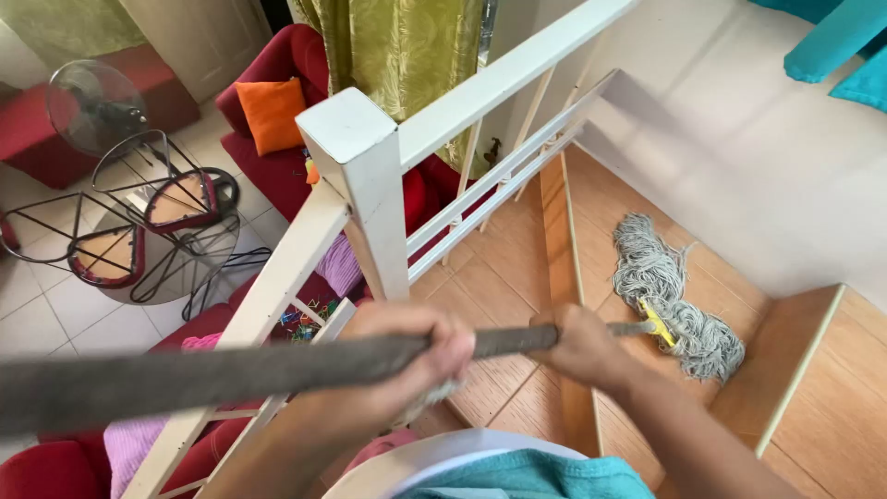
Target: The person mops the tiled staircase and adjacent floor area using a string mop. They move the mop back and forth across the steps and the landing, then continue mopping the floor near a fan and red seating.
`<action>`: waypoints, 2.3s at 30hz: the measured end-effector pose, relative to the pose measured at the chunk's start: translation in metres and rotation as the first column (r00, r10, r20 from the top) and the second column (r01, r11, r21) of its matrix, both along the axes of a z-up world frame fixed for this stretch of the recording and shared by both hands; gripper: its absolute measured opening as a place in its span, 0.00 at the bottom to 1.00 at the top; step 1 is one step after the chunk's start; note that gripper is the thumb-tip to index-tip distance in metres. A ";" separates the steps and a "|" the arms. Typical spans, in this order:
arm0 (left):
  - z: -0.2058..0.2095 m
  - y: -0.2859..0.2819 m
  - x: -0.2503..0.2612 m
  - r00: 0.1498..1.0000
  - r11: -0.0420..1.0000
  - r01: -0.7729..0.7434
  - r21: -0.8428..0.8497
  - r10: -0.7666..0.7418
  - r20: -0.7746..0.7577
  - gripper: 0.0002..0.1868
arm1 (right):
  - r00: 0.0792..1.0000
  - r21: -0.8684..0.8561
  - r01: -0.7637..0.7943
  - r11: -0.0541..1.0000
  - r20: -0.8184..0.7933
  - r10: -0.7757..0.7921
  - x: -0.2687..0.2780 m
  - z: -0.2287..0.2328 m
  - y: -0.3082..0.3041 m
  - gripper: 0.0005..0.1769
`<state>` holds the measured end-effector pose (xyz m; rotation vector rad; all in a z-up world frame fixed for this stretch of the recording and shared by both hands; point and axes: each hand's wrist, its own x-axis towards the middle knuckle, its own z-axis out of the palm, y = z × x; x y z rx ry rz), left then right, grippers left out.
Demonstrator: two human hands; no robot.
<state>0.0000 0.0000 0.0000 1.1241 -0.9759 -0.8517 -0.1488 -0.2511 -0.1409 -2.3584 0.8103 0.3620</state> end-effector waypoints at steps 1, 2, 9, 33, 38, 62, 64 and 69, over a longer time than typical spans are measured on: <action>0.004 0.010 -0.003 0.998 0.998 -0.046 -0.042 0.048 0.042 0.15 | 1.000 -0.029 0.015 0.999 0.013 -0.014 -0.004 -0.008 0.011 0.07; 0.008 0.019 -0.005 0.992 0.992 -0.090 -0.085 0.097 0.081 0.17 | 0.999 -0.059 0.029 0.998 0.027 -0.028 -0.008 -0.017 0.021 0.08; 0.024 0.026 0.007 0.996 0.999 0.023 0.033 -0.025 0.083 0.16 | 0.963 0.004 0.155 0.988 0.223 -0.152 -0.013 0.022 0.067 0.05; 0.053 0.015 -0.055 0.989 0.977 -0.095 0.189 0.071 0.132 0.21 | 0.952 -0.178 0.294 0.939 0.144 -0.271 -0.058 0.043 0.053 0.12; 0.109 0.074 -0.051 0.872 0.860 -0.436 0.266 0.330 0.362 0.21 | 0.995 0.044 0.046 0.998 0.091 -0.050 -0.042 0.107 0.123 0.11; -0.101 0.032 -0.166 0.930 0.948 -0.253 0.191 0.293 -0.221 0.15 | 0.959 -0.137 -0.280 0.950 -0.079 0.271 -0.130 -0.101 -0.040 0.10; -0.092 0.053 -0.155 0.904 0.920 -0.324 0.219 0.369 -0.214 0.16 | 0.940 -0.161 -0.336 0.928 -0.112 0.321 -0.107 -0.076 -0.006 0.11; -0.039 0.119 -0.138 0.759 0.741 -0.634 0.221 0.651 -0.009 0.21 | 0.887 -0.092 -0.447 0.890 -0.170 0.429 -0.046 -0.009 0.098 0.13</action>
